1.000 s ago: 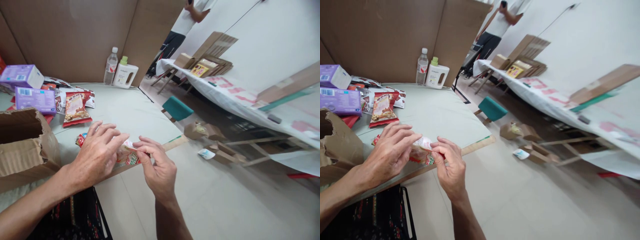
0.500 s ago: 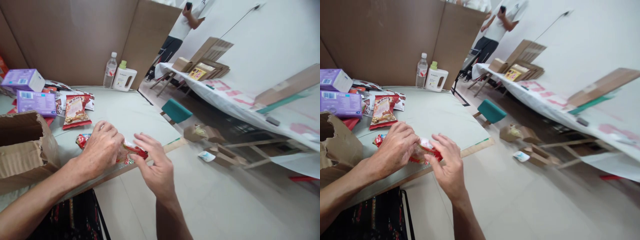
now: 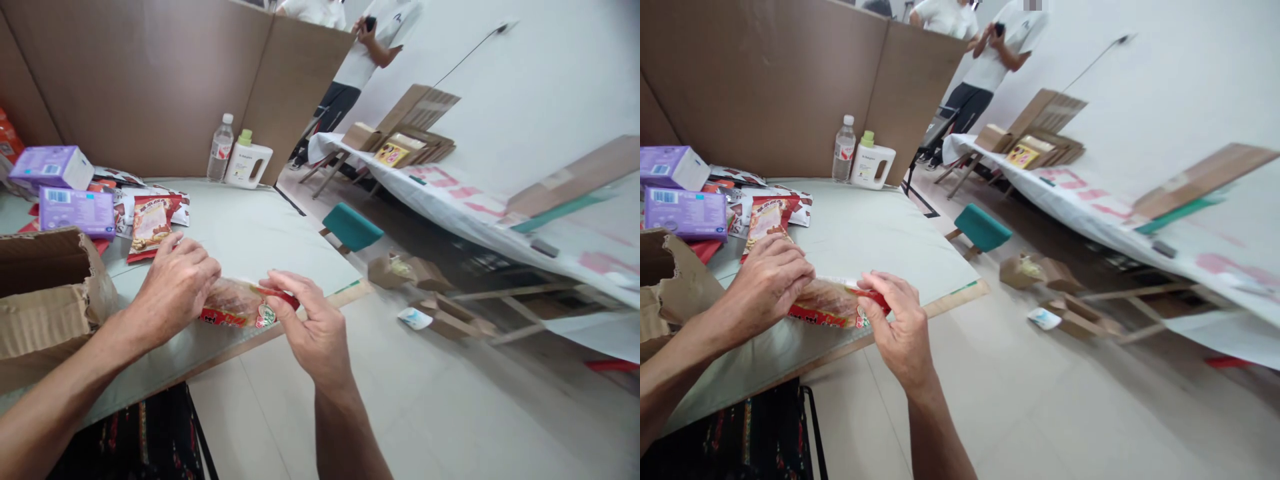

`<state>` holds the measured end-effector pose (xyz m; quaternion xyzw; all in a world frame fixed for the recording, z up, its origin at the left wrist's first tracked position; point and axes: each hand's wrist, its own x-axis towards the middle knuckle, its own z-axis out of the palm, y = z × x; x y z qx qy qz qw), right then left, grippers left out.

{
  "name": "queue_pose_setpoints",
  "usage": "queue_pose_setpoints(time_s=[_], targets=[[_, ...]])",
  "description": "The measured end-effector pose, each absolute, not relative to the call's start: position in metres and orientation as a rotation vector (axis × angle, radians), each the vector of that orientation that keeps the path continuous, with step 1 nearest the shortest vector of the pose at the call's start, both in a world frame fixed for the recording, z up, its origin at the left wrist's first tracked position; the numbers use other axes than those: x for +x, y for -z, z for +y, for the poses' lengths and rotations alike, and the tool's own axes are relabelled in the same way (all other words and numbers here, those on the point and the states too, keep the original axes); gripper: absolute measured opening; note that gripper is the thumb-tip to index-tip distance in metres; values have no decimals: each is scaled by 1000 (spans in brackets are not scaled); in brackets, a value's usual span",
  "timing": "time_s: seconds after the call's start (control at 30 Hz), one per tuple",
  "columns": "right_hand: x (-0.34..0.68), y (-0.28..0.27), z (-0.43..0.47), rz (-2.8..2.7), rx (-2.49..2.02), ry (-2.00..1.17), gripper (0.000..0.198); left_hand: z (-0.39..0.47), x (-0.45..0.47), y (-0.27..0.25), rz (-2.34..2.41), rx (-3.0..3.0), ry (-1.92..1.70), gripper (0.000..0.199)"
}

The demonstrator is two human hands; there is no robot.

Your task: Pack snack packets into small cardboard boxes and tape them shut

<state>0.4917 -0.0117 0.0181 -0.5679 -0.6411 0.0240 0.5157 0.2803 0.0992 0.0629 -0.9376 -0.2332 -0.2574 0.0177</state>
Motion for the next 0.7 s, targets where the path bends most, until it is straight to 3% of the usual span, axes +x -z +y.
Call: queue_pose_setpoints(time_s=[0.07,0.2,0.7], targets=[[491,-20,-9,-1590,-1360,2,30,100,282,-62,-737,-2922,808,22],[486,-24,0,-1681,-1321,66,13,95,281,-60,-750,-2922,841,22],[500,-25,14,-1634,-1402,-91,18,93,278,-49,-886,-2938,1231,18]])
